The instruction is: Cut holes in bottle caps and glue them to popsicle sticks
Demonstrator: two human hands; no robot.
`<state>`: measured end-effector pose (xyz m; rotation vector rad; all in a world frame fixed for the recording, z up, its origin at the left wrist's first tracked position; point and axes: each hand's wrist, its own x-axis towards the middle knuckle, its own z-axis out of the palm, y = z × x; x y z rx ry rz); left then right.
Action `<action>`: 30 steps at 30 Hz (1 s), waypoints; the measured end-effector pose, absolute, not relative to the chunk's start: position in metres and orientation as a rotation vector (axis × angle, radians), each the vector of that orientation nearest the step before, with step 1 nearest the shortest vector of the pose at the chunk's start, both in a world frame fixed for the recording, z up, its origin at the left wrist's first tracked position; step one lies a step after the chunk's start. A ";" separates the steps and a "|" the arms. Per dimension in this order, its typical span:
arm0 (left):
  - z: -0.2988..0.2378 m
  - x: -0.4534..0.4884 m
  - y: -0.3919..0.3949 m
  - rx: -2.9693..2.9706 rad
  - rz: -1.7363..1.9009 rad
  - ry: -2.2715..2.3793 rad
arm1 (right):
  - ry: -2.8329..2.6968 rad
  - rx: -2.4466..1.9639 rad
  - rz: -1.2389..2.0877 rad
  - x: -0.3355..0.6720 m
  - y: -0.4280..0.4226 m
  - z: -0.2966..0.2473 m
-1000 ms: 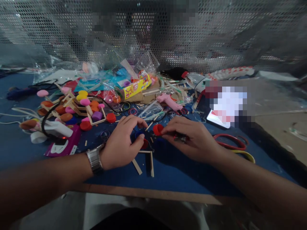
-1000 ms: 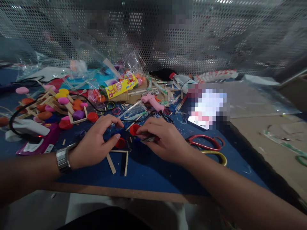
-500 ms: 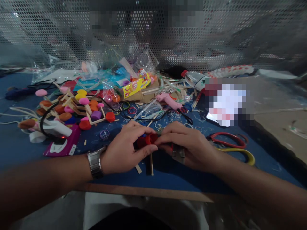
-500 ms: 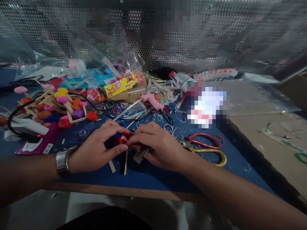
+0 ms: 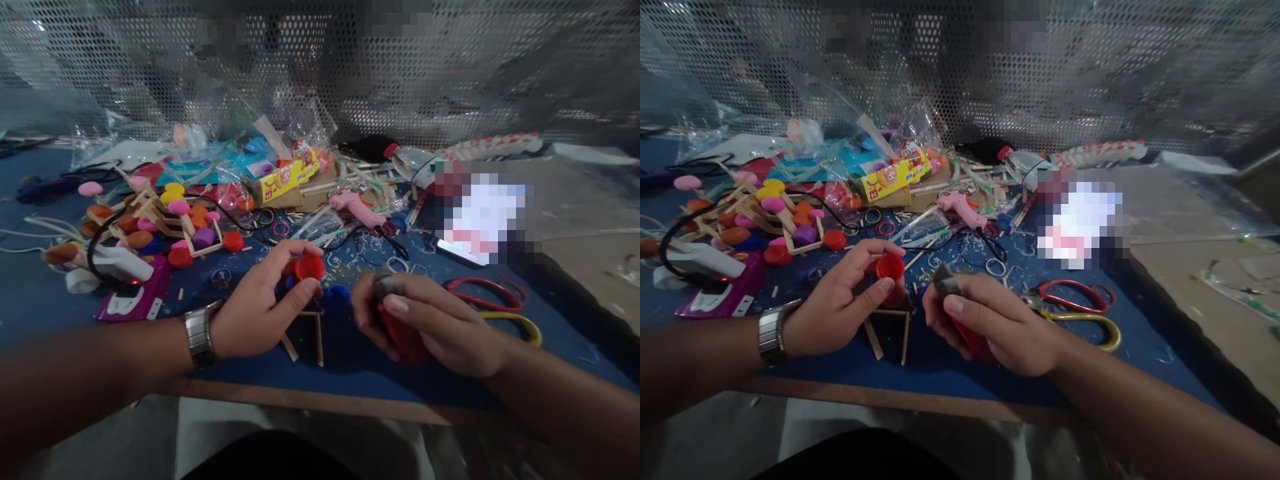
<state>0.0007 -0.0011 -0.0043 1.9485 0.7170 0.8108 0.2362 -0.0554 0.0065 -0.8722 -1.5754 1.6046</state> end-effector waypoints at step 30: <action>0.000 0.001 -0.003 1.891 0.787 0.608 | -1.273 -0.960 2.169 0.228 -0.053 -0.005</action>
